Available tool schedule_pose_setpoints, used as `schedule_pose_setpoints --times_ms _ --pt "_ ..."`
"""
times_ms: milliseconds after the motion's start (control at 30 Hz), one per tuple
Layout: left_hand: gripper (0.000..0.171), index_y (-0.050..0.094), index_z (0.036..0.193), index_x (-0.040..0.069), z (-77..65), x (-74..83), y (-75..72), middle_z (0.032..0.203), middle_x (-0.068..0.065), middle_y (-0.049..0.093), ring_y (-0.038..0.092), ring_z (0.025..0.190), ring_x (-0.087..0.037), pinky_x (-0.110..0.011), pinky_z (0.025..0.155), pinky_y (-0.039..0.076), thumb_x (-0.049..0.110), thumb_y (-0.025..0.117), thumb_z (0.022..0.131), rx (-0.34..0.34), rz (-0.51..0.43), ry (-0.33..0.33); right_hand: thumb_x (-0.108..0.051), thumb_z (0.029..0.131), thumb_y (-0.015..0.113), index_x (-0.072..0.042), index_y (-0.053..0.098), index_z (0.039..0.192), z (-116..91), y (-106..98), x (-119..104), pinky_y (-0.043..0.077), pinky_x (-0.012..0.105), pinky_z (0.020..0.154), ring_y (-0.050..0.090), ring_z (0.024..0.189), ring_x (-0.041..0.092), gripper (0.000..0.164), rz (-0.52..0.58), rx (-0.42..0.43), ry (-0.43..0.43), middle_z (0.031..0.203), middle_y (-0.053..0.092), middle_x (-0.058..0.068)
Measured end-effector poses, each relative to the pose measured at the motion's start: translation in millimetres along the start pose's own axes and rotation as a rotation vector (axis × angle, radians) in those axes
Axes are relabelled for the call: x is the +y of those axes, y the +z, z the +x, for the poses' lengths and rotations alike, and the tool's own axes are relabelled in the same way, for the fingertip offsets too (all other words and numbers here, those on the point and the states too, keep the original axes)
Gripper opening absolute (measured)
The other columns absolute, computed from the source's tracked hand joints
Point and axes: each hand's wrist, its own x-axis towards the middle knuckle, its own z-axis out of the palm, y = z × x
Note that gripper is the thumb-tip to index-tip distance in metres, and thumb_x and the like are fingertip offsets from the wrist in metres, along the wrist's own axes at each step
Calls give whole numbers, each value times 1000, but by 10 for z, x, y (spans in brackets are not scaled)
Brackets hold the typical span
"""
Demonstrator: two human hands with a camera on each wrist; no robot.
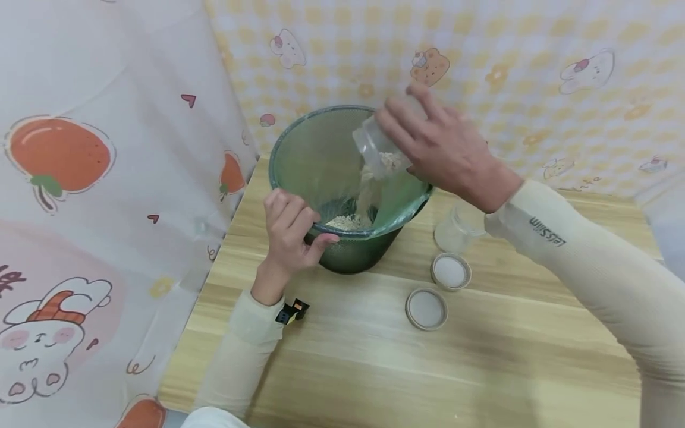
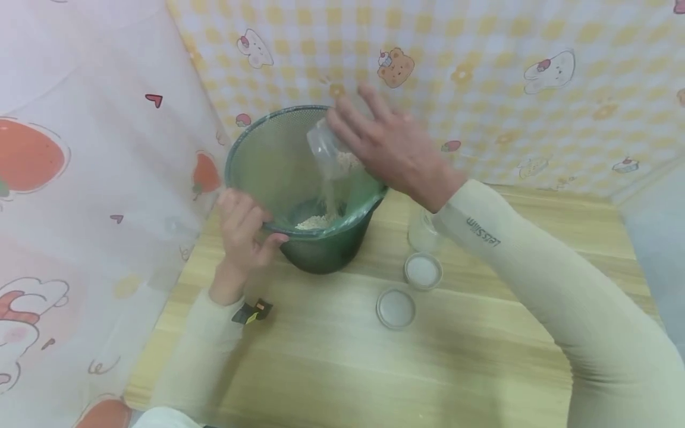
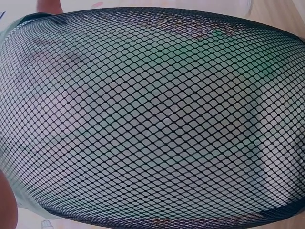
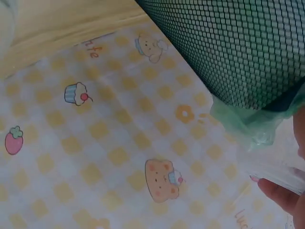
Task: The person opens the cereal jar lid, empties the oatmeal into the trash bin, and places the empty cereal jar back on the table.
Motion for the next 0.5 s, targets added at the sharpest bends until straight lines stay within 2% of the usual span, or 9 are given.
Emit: schedule_pose_setpoints --times_ms 100,233,333,500 --pt "54 46 63 8 -2 10 12 61 -5 40 37 62 -27 -44 69 27 52 49 95 -12 -5 6 -13 66 82 -3 41 135 -49 85 11 52 50 54 37 124 41 81 37 20 52 131 45 17" --pt "54 46 64 8 -7 5 21 61 -5 39 37 63 -27 -44 70 27 52 48 95 -13 -2 -1 -12 65 80 -4 44 131 -41 120 -4 50 47 47 41 119 39 75 42 84 42 127 47 15" --pt "55 45 63 7 -10 4 31 61 -5 39 37 63 -27 -45 70 27 52 48 95 -4 -4 0 -11 67 78 -5 45 129 -37 120 -12 49 45 46 41 118 38 71 42 101 40 125 47 14" --pt "55 45 63 7 -11 19 47 61 -5 39 37 63 -27 -45 69 27 52 48 95 4 -7 5 -15 60 85 -4 43 131 -63 52 11 50 48 48 40 119 40 83 68 94 36 127 47 15"
